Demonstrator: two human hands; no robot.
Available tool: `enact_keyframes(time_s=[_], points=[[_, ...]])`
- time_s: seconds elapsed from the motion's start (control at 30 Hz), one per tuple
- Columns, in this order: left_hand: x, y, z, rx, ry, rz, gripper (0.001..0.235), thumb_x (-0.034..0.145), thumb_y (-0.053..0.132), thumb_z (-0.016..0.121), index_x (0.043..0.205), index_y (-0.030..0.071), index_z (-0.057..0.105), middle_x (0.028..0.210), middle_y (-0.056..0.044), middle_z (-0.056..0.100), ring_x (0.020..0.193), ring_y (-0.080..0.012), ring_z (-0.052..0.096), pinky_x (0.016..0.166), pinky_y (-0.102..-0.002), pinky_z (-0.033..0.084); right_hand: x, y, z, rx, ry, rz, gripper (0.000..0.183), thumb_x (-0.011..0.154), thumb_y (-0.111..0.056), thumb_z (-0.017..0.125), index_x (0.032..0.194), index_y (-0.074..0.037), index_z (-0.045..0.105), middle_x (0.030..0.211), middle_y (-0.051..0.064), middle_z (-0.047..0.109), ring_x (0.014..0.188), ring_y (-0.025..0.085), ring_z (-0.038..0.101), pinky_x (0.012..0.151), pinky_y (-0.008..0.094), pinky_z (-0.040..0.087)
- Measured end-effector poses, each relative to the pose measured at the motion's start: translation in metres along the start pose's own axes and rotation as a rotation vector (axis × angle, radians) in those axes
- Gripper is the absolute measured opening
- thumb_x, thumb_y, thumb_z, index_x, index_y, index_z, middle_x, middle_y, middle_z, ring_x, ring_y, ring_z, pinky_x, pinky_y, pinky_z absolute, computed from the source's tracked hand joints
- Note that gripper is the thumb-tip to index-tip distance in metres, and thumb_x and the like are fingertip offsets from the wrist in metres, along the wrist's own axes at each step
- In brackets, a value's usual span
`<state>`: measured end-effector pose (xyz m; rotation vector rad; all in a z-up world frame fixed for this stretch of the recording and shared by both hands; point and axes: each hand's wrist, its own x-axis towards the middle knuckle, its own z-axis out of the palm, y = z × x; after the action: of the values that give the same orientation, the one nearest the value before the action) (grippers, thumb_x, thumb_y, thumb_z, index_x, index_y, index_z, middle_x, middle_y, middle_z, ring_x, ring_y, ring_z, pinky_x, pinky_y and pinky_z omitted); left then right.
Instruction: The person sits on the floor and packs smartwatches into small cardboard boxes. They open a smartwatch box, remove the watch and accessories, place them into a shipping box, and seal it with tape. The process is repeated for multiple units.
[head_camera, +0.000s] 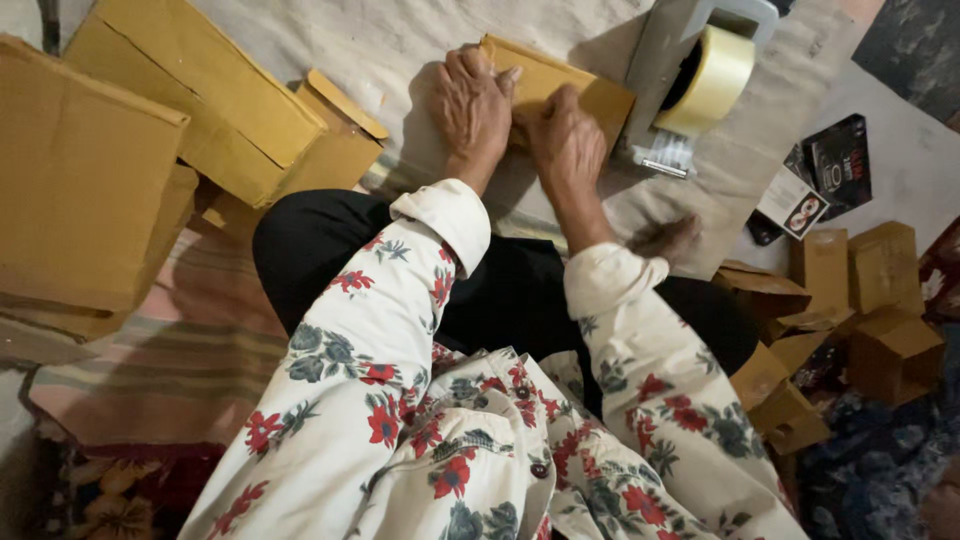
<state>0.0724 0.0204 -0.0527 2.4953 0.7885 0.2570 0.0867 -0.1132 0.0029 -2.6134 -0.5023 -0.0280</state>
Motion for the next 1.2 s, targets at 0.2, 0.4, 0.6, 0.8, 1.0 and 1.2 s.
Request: enact_keyframes(time_s=[0.2, 0.4, 0.6, 0.8, 1.0, 1.2], points=[[0.0, 0.005, -0.014, 0.034, -0.02, 0.056, 0.065, 0.093, 0.063, 0.068, 0.115, 0.006, 0.045, 0.115, -0.016, 0.053, 0.109, -0.0343, 0.054, 0.089, -0.049, 0.048, -0.033, -0.016, -0.021, -0.08, 0.144, 0.038, 0.025, 0.092, -0.026, 0.075, 0.096, -0.009, 0.057, 0.092, 0.014, 0.068, 0.087, 0.039, 0.065, 0.071, 0.05, 0.052], [-0.007, -0.003, -0.033, 0.023, -0.095, 0.129, 0.08, 0.078, 0.071, 0.073, 0.114, 0.006, 0.044, 0.118, -0.015, 0.053, 0.115, -0.0354, 0.052, 0.09, -0.047, 0.049, -0.022, -0.003, -0.025, 0.028, 0.054, 0.112, 0.026, 0.089, -0.027, 0.079, 0.094, -0.01, 0.059, 0.095, 0.01, 0.068, 0.088, 0.037, 0.064, 0.073, 0.05, 0.051], [-0.002, 0.008, -0.025, 0.139, -0.208, -0.008, 0.059, 0.1, 0.065, 0.056, 0.114, 0.008, 0.046, 0.12, -0.016, 0.052, 0.113, -0.0333, 0.052, 0.092, -0.049, 0.046, -0.033, -0.006, -0.022, -0.032, 0.111, 0.152, 0.024, 0.093, -0.023, 0.075, 0.109, -0.011, 0.062, 0.114, 0.013, 0.064, 0.109, 0.039, 0.059, 0.089, 0.052, 0.05], [-0.001, 0.013, -0.02, 0.223, -0.13, -0.009, 0.063, 0.102, 0.061, 0.053, 0.129, 0.005, 0.046, 0.124, -0.015, 0.053, 0.117, -0.0321, 0.052, 0.097, -0.048, 0.045, -0.055, -0.002, -0.014, -0.155, 0.014, 0.109, 0.077, 0.091, -0.042, 0.075, 0.148, -0.002, 0.043, 0.155, 0.028, 0.032, 0.144, 0.049, 0.026, 0.113, 0.065, 0.026], [-0.026, 0.024, -0.035, 0.186, -0.314, 0.043, 0.104, 0.098, 0.074, 0.051, 0.162, 0.003, 0.01, 0.144, -0.022, 0.042, 0.128, -0.0377, 0.045, 0.107, -0.052, 0.039, -0.041, 0.011, -0.006, -0.469, -0.098, -0.155, 0.083, 0.105, -0.039, 0.062, 0.167, 0.001, 0.023, 0.175, 0.024, 0.009, 0.162, 0.042, 0.003, 0.132, 0.056, 0.001], [-0.036, 0.027, -0.04, 0.188, -0.113, 0.188, 0.102, 0.095, 0.073, 0.058, 0.162, 0.009, 0.014, 0.154, -0.03, 0.029, 0.125, -0.043, 0.043, 0.102, -0.056, 0.038, -0.009, 0.032, -0.003, -0.236, -0.238, -0.176, 0.081, 0.099, -0.037, 0.06, 0.165, -0.006, 0.024, 0.167, 0.027, 0.012, 0.153, 0.048, 0.011, 0.122, 0.065, 0.004]])
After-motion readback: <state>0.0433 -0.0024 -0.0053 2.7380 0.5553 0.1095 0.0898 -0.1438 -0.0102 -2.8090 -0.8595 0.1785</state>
